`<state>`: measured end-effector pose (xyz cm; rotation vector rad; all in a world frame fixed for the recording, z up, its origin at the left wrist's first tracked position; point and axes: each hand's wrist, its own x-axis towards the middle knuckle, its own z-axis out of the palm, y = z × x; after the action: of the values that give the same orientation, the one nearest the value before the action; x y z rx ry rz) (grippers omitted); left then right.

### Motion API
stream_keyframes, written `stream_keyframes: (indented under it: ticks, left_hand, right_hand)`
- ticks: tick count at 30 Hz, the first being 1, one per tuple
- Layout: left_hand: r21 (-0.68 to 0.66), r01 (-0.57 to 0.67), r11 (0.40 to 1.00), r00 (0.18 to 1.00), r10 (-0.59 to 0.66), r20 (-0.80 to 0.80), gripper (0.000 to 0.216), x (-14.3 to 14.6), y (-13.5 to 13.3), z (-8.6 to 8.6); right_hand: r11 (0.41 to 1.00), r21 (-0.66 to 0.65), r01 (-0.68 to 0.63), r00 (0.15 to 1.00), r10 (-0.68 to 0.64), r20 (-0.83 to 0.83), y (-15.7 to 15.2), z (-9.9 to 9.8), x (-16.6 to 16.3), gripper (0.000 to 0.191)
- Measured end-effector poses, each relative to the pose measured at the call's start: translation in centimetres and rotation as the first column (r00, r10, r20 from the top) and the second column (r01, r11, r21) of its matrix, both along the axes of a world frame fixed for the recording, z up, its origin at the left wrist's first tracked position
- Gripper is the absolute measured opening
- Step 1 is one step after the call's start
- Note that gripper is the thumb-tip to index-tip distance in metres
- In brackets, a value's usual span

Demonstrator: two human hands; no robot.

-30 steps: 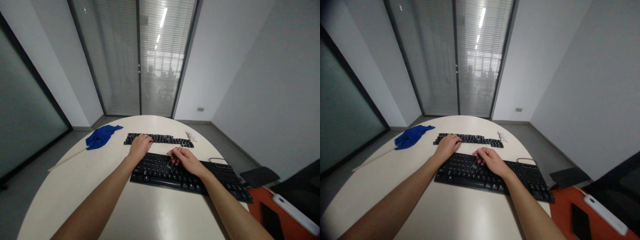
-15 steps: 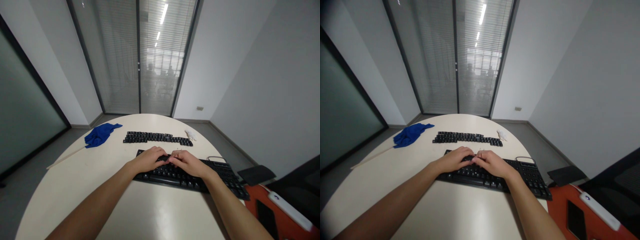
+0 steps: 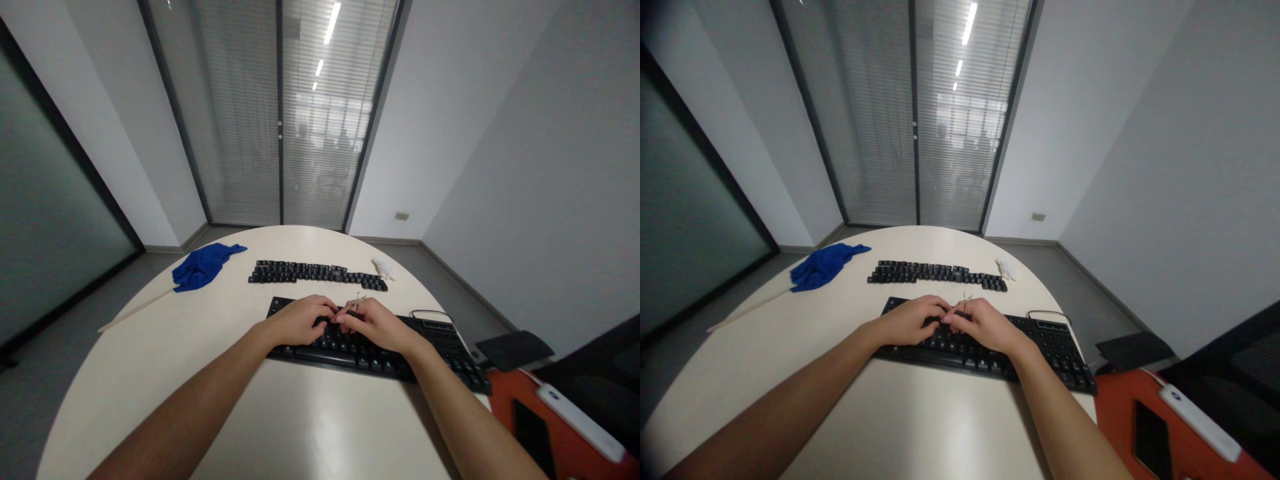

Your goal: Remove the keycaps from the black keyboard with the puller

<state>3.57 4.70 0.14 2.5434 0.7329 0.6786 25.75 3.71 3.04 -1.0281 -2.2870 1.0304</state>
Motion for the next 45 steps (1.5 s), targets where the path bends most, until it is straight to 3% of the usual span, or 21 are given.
stream_keyframes:
  ticks: [13, 25, 32, 38, 45]
  left_hand:
    - [0.008, -0.025, 1.000, 1.000, 0.025, 0.010, 0.020, 0.0, -0.4, 0.2]
    - [-0.027, -0.014, 1.000, 0.999, 0.015, 0.051, 0.024, 0.1, -0.4, 0.2]
    - [-0.071, -0.068, 0.995, 0.993, 0.075, 0.091, 0.016, 0.2, 0.1, -0.7]
    - [-0.061, -0.049, 0.997, 0.994, 0.055, 0.093, 0.015, 0.2, 0.2, -0.7]
    - [-0.034, -0.057, 0.998, 0.996, 0.059, 0.070, 0.017, 0.3, 0.0, -0.4]
  right_hand:
    - [0.984, -0.175, 0.022, 0.993, -0.042, -0.111, 0.6, -0.9, 0.5, 0.048]
    - [0.999, 0.029, 0.043, 0.999, -0.043, 0.000, 0.6, -1.0, 0.4, 0.046]
    - [0.985, 0.022, 0.173, 0.983, -0.172, -0.066, 1.3, -1.6, 0.8, 0.044]
    - [0.991, 0.081, 0.107, 0.994, -0.106, -0.022, 1.0, -1.1, 0.7, 0.043]
    - [0.995, 0.041, 0.093, 0.995, -0.091, -0.051, 0.7, -1.0, 0.5, 0.043]
